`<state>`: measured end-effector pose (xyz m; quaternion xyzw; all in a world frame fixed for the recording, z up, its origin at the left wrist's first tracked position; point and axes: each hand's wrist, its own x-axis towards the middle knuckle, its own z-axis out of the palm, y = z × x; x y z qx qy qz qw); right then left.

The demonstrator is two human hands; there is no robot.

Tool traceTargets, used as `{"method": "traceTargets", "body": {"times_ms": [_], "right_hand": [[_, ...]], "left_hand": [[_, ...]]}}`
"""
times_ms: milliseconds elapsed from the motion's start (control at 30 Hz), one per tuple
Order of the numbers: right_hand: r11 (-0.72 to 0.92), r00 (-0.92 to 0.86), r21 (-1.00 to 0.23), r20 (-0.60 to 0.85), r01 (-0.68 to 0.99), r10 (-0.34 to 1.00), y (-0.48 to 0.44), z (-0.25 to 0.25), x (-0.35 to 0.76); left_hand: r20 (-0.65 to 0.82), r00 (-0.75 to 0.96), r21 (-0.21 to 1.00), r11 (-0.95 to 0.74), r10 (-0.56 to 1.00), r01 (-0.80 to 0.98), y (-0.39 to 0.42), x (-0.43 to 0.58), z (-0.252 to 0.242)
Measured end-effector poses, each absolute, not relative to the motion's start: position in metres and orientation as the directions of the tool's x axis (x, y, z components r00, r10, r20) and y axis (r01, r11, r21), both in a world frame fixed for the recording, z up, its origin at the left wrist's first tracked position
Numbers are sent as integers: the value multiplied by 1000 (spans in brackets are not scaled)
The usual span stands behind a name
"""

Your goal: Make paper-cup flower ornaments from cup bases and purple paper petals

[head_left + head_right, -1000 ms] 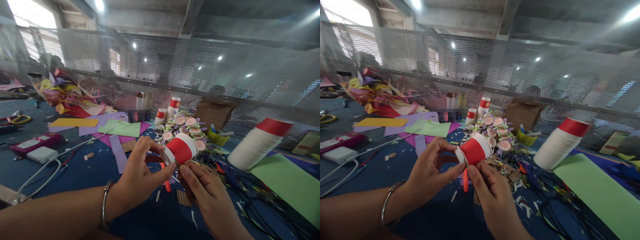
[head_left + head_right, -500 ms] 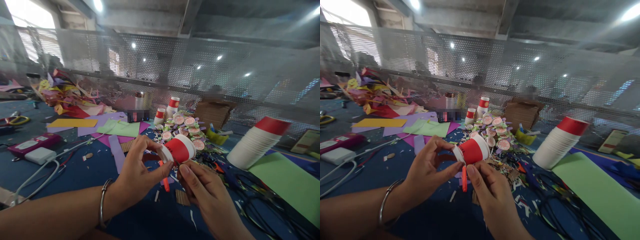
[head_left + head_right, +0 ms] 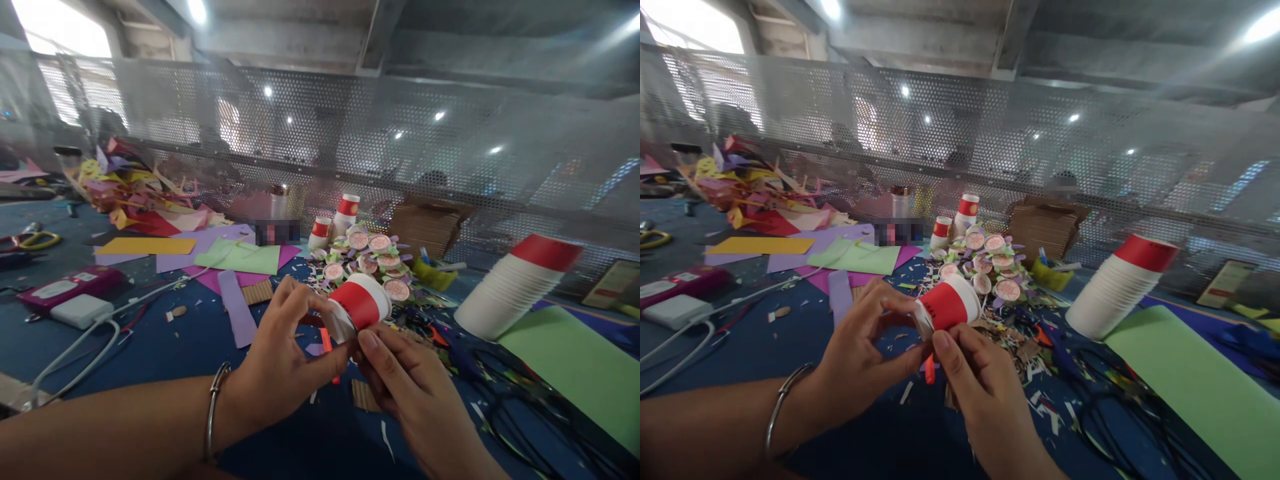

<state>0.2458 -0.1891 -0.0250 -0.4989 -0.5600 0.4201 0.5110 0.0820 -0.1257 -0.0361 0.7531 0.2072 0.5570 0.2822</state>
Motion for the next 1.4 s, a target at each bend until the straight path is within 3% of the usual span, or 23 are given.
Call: {"method": "traceTargets", "body": {"times_ms": [300, 700, 1400], "right_hand": [[155, 32, -975, 163, 160, 986, -189, -28, 247], [219, 36, -942, 236, 256, 971, -188, -28, 249], [274, 50, -919, 300, 285, 953, -189, -24, 248]], "left_hand": [[752, 265, 614, -787, 604, 52, -130, 83, -34], [726, 258, 647, -760, 637, 58, -129, 85, -35], [772, 287, 608, -791, 567, -72, -125, 85, -38]]}}
